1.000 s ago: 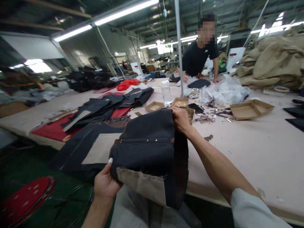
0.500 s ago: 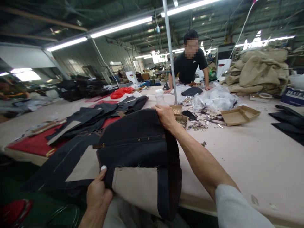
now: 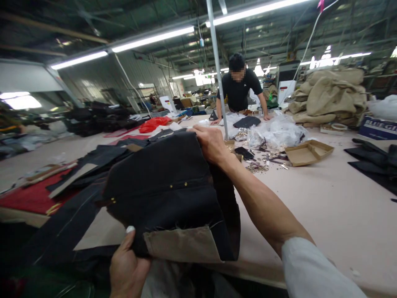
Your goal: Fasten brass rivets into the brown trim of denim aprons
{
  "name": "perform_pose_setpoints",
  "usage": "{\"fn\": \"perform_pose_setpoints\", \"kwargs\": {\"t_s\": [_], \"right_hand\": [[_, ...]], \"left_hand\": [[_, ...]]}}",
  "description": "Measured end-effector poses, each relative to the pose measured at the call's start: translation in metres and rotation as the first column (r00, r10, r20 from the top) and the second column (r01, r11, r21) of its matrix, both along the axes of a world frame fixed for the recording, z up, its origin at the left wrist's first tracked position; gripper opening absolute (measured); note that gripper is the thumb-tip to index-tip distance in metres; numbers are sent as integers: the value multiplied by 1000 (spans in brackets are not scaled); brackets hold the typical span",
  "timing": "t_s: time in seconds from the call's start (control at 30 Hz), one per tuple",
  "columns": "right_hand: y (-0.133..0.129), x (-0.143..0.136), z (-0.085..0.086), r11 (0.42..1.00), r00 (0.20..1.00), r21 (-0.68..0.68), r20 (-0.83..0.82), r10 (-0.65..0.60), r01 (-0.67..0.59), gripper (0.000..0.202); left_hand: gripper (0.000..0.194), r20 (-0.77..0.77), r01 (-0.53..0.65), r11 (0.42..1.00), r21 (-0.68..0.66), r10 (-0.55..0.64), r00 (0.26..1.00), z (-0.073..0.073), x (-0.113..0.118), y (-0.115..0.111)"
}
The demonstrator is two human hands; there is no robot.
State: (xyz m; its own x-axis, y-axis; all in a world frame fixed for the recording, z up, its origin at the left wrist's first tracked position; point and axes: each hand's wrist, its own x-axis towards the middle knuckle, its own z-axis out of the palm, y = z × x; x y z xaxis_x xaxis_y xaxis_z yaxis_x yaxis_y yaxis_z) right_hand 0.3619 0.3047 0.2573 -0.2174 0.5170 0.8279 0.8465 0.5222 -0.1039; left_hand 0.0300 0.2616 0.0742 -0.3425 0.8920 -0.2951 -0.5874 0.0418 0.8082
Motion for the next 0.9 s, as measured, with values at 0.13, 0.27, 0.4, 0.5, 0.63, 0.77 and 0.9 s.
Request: {"fn": "perform_pose_setpoints", "kwargs": {"t_s": [0.13,0.27,0.4,0.5,0.63,0.77,0.9], "right_hand": [[0,-1,-57,989,999,-147,38,-10,16,19],[13,-8,-94,963,992,-261,127,-29,61,16],[20,-18,-103,939,976,-324,212,-49,118,17],[16,-28,-113,928,976,-359,215,-21,100,20],[4,-36,-136,902,994,-429,74,85,-46,33],[-2,2,-158,553,858,-673,-265,439,-491,60],[16,112,-177,279,877,-833,-439,194,-478,66]], "left_hand": [[10,-390,-31,999,-30,17,920,-26,-10,-10],[31,-746,-150,963,224,268,609,-4,-1,-30],[33,-910,555,728,403,254,328,39,55,-61],[33,-977,956,288,-50,184,-107,41,103,-70],[27,-818,862,308,-402,301,-489,5,132,-48],[34,-881,860,373,-348,183,-436,-40,119,-19],[37,-967,858,447,-252,-97,-234,-78,98,-6]]}}
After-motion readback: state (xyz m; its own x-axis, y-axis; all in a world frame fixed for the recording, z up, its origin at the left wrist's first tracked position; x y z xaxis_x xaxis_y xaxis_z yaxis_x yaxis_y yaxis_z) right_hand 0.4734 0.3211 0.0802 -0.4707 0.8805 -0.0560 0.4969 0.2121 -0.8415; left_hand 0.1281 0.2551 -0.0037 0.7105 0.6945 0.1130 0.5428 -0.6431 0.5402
